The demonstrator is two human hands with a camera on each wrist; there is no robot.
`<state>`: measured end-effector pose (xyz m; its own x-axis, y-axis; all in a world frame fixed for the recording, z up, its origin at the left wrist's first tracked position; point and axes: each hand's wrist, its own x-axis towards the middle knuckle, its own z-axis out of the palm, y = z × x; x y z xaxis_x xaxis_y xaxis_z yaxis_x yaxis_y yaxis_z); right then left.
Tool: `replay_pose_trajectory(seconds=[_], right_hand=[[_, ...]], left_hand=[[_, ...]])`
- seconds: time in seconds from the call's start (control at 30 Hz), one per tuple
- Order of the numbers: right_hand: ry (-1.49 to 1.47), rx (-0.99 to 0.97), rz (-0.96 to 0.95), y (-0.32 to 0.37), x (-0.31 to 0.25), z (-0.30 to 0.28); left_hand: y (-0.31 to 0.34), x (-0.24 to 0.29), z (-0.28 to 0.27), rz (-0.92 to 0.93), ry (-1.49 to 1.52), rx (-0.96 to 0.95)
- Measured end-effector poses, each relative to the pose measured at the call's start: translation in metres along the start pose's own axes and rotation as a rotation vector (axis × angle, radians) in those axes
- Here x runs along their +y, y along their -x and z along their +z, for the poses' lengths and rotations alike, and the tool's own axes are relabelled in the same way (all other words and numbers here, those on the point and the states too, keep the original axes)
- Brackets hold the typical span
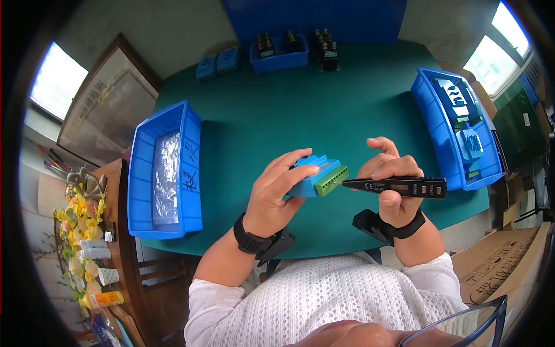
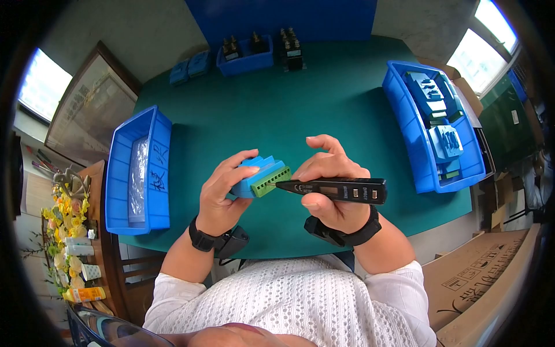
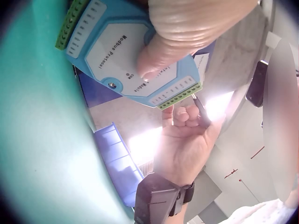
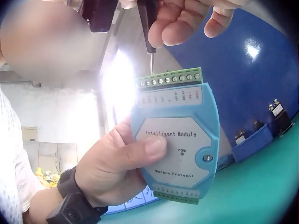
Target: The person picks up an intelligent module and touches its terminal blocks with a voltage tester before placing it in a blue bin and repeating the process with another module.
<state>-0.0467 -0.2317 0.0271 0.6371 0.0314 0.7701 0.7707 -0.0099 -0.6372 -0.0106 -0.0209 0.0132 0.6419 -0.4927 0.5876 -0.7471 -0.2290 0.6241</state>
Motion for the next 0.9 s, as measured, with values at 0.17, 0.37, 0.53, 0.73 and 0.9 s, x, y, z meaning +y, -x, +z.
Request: replay_pose_trajectory(seconds=[0.17, 0.37, 0.53, 0.73, 0.9], right_hand=[[-0.062, 0.026, -0.01, -0.0011, -0.0016, 0.0009], [-0.023, -0.017, 0.012, 0.0007, -0.0009, 0.0007], [-0.078, 0.017, -0.001, 0.0007, -0.001, 0.0025], [-0.05, -0.024, 0.022, 0.0008, -0.0022, 0.0032], [-0.134, 0.124, 0.036, -0.003, -0.0005, -0.0007]], left_hand=[[0.0004, -0.0013, 0.0005, 0.0, 0.007, 0.0], [-0.0005, 0.0005, -0.0003, -0.008, 0.005, -0.006], [-0.0014, 0.0017, 0.0002, -0.011, 0.004, -0.001], [-0.0023, 0.0022, -0.0002, -0.009, 0.009, -0.002], [0.0046, 0.0009, -0.0018, -0.213, 0.158, -0.061]])
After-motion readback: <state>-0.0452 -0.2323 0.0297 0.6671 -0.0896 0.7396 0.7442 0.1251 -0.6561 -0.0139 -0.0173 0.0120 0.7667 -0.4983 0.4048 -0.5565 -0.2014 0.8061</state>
